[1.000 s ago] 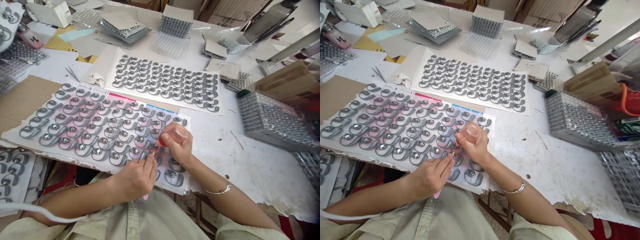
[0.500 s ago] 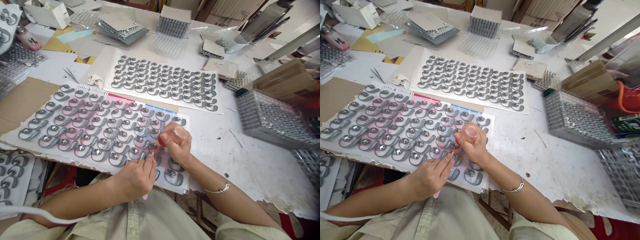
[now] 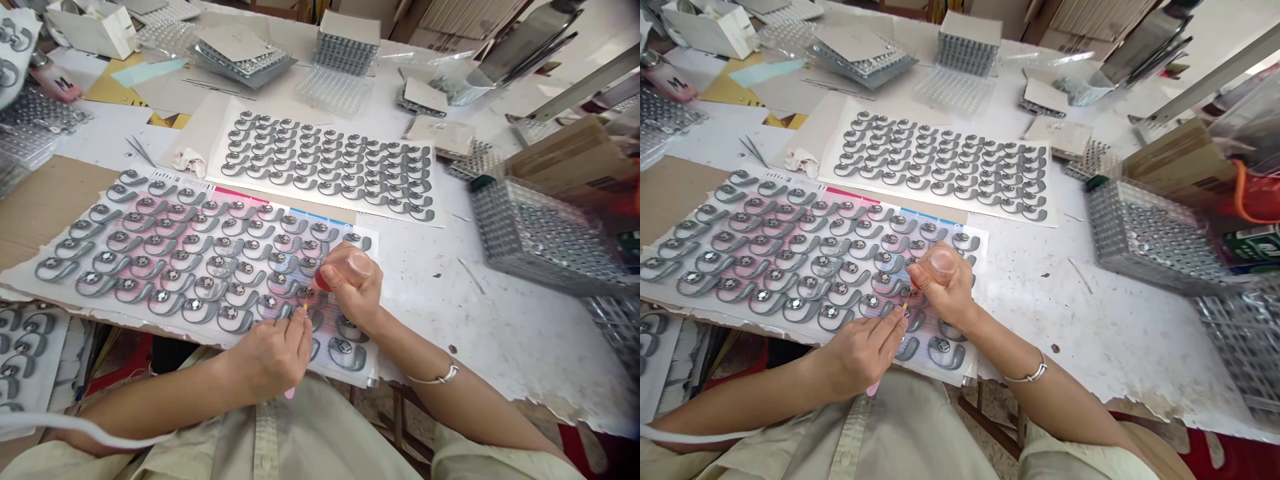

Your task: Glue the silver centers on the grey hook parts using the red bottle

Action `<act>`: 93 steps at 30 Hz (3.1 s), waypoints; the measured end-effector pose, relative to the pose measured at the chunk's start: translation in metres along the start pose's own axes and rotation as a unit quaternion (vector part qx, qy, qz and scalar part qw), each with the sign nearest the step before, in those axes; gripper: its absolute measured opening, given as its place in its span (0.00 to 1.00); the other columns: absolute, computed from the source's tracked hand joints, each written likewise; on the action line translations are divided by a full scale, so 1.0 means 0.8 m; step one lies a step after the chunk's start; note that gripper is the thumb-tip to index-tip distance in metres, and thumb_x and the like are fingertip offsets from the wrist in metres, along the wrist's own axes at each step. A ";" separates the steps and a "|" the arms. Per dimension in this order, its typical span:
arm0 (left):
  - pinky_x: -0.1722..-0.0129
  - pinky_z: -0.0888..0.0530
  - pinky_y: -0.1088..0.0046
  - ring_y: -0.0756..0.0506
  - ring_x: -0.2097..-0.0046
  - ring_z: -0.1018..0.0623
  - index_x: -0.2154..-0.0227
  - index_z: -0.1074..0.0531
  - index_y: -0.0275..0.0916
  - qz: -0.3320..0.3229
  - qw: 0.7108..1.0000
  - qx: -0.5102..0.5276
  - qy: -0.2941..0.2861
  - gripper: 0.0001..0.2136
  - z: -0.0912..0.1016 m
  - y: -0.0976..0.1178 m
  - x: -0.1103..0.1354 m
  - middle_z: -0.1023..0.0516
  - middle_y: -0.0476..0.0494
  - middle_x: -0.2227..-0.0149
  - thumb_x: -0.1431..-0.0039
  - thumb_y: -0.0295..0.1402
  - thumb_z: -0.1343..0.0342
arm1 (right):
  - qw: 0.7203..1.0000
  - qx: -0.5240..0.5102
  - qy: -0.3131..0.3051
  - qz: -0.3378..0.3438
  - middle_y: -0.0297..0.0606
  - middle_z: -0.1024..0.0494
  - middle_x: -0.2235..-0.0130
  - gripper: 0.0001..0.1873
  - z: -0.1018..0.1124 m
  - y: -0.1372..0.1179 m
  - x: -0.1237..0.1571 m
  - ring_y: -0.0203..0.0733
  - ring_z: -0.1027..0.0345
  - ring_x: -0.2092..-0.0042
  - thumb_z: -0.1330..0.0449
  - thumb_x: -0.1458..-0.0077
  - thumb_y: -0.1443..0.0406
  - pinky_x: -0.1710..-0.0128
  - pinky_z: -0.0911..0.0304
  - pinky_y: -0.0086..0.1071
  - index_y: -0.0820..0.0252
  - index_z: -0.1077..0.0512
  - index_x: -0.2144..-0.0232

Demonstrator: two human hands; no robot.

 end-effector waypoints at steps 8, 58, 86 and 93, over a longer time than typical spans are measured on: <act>0.77 0.22 0.69 0.39 0.67 0.19 0.60 0.28 0.20 -0.001 1.000 0.008 -0.012 0.12 -0.002 0.000 0.001 0.23 0.19 0.58 0.44 0.17 0.52 | 1.000 -0.010 0.016 0.010 0.33 0.30 0.77 0.11 0.002 -0.001 0.000 0.38 0.36 0.73 0.39 0.44 0.61 0.70 0.39 0.36 0.57 0.32 0.77; 0.65 0.21 0.70 0.41 0.58 0.20 0.57 0.30 0.22 0.001 0.998 0.064 -0.022 0.14 -0.005 -0.013 0.006 0.23 0.24 0.57 0.43 0.18 0.56 | 0.984 0.039 0.011 0.175 0.35 0.29 0.77 0.07 0.010 -0.029 0.005 0.37 0.38 0.73 0.39 0.47 0.71 0.72 0.40 0.35 0.61 0.31 0.75; 0.57 0.22 0.71 0.46 0.56 0.20 0.55 0.29 0.33 0.086 0.931 0.352 -0.046 0.14 -0.007 -0.076 -0.003 0.20 0.39 0.58 0.40 0.21 0.54 | 0.983 0.050 -0.005 0.178 0.35 0.29 0.77 0.06 0.008 -0.039 0.012 0.38 0.36 0.74 0.39 0.47 0.70 0.74 0.38 0.35 0.59 0.32 0.74; 0.58 0.23 0.73 0.47 0.59 0.19 0.57 0.26 0.34 0.116 0.900 0.419 -0.027 0.11 -0.011 -0.092 -0.001 0.19 0.40 0.60 0.38 0.24 0.51 | 0.985 0.039 0.002 0.170 0.35 0.29 0.76 0.06 0.008 -0.037 0.012 0.37 0.37 0.74 0.39 0.46 0.68 0.74 0.38 0.34 0.59 0.31 0.75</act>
Point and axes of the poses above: each hand's wrist, its own x-axis away from the middle knuckle, its own z-axis out of the back of the hand, y = z × x, the point moved 7 cm from there along -x, towards the middle knuckle
